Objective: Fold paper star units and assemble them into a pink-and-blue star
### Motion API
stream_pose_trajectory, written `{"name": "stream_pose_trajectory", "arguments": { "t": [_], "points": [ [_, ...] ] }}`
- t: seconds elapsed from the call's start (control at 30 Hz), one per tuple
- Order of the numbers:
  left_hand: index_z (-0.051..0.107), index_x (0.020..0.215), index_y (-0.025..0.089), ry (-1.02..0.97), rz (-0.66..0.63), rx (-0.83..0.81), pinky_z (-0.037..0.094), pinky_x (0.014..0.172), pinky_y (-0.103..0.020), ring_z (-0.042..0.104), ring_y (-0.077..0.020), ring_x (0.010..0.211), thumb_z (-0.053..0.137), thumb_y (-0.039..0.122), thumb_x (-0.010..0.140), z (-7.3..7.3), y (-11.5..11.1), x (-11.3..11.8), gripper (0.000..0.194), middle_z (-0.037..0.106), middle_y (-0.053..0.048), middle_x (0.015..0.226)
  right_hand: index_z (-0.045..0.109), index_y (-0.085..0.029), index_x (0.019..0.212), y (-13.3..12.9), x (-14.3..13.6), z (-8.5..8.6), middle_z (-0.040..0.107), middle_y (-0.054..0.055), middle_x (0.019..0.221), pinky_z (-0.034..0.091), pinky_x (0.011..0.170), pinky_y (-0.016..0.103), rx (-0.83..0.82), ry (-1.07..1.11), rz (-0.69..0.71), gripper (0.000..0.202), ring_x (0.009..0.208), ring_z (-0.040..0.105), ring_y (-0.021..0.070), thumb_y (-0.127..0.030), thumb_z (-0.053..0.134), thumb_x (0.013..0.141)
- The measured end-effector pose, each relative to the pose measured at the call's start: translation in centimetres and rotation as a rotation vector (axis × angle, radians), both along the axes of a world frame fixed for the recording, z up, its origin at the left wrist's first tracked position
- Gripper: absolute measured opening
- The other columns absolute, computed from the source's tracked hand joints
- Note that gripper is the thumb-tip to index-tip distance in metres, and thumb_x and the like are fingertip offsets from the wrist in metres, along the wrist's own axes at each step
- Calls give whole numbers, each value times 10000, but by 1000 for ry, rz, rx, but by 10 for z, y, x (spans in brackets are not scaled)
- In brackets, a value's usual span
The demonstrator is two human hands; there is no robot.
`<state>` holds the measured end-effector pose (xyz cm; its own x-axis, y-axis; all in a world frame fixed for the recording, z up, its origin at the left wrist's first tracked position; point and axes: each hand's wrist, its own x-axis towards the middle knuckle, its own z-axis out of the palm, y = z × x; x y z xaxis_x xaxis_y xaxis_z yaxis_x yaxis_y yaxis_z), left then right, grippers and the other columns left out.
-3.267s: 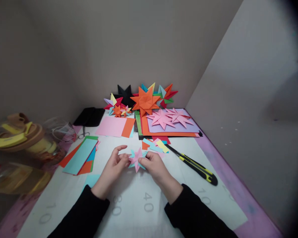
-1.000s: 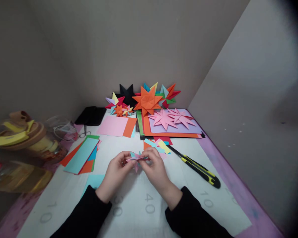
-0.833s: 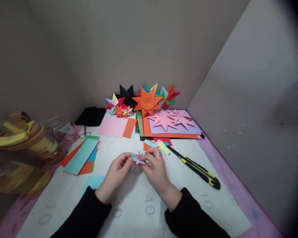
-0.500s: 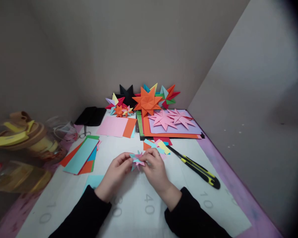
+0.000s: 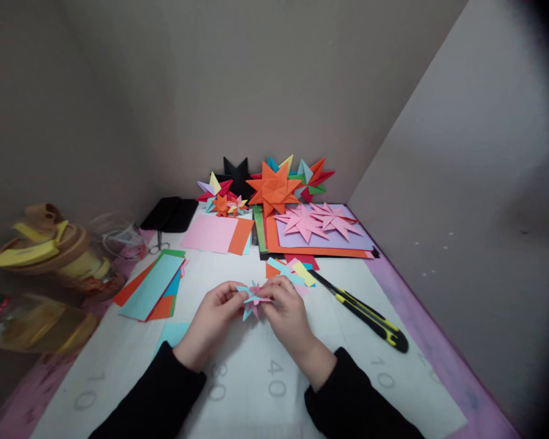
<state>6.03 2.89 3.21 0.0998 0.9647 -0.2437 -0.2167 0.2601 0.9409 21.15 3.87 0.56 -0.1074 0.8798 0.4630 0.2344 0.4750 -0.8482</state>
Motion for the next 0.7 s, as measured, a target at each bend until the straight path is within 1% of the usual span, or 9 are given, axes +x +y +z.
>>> {"name": "stream_pose_trajectory", "arguments": {
  "t": [0.1, 0.17, 0.27, 0.37, 0.5, 0.7],
  "points": [
    [619, 783, 156, 66, 14, 77, 333, 543, -193, 435, -73, 557, 666, 245, 761, -4, -1, 1, 104, 546, 32, 634, 651, -228, 804, 0, 0, -2, 558, 31, 875, 469, 754, 310, -16, 4, -8, 315, 842, 565, 173, 21, 502, 681],
    [618, 813, 160, 63, 22, 95, 352, 564, -197, 467, -83, 596, 680, 242, 750, -5, -1, 2, 121, 576, 20, 683, 651, -227, 799, 1, 1, -3, 583, 39, 912, 459, 792, 331, -24, -7, -18, 298, 887, 563, 186, 12, 515, 684],
    [611, 810, 154, 0, 14, 54, 343, 541, -190, 459, -77, 563, 698, 249, 732, -4, -2, 2, 151, 563, 28, 638, 641, -222, 776, 3, 1, -2, 615, 40, 922, 446, 828, 351, -46, 8, -14, 245, 914, 567, 193, -13, 535, 706],
    [611, 858, 155, -82, 34, -27, 319, 506, -176, 448, -63, 518, 719, 244, 710, 0, -2, 2, 204, 563, 36, 604, 618, -214, 737, 4, 0, 0, 623, 30, 860, 456, 797, 336, -92, 57, 1, 174, 874, 581, 185, -51, 556, 732],
    [607, 923, 156, -193, 49, -104, 399, 575, -197, 540, -95, 594, 740, 234, 688, 4, -2, 2, 281, 625, 0, 674, 604, -208, 722, 4, 0, 4, 614, 19, 814, 458, 753, 310, -157, 97, 12, 125, 826, 584, 173, -89, 574, 747],
    [606, 954, 156, -224, 22, -110, 438, 636, -219, 576, -114, 663, 702, 270, 738, 0, -1, 0, 263, 645, -23, 743, 616, -206, 724, 4, 0, 5, 610, 18, 803, 440, 708, 295, -206, 69, -13, 89, 801, 568, 173, -123, 587, 742]
  ]
}}
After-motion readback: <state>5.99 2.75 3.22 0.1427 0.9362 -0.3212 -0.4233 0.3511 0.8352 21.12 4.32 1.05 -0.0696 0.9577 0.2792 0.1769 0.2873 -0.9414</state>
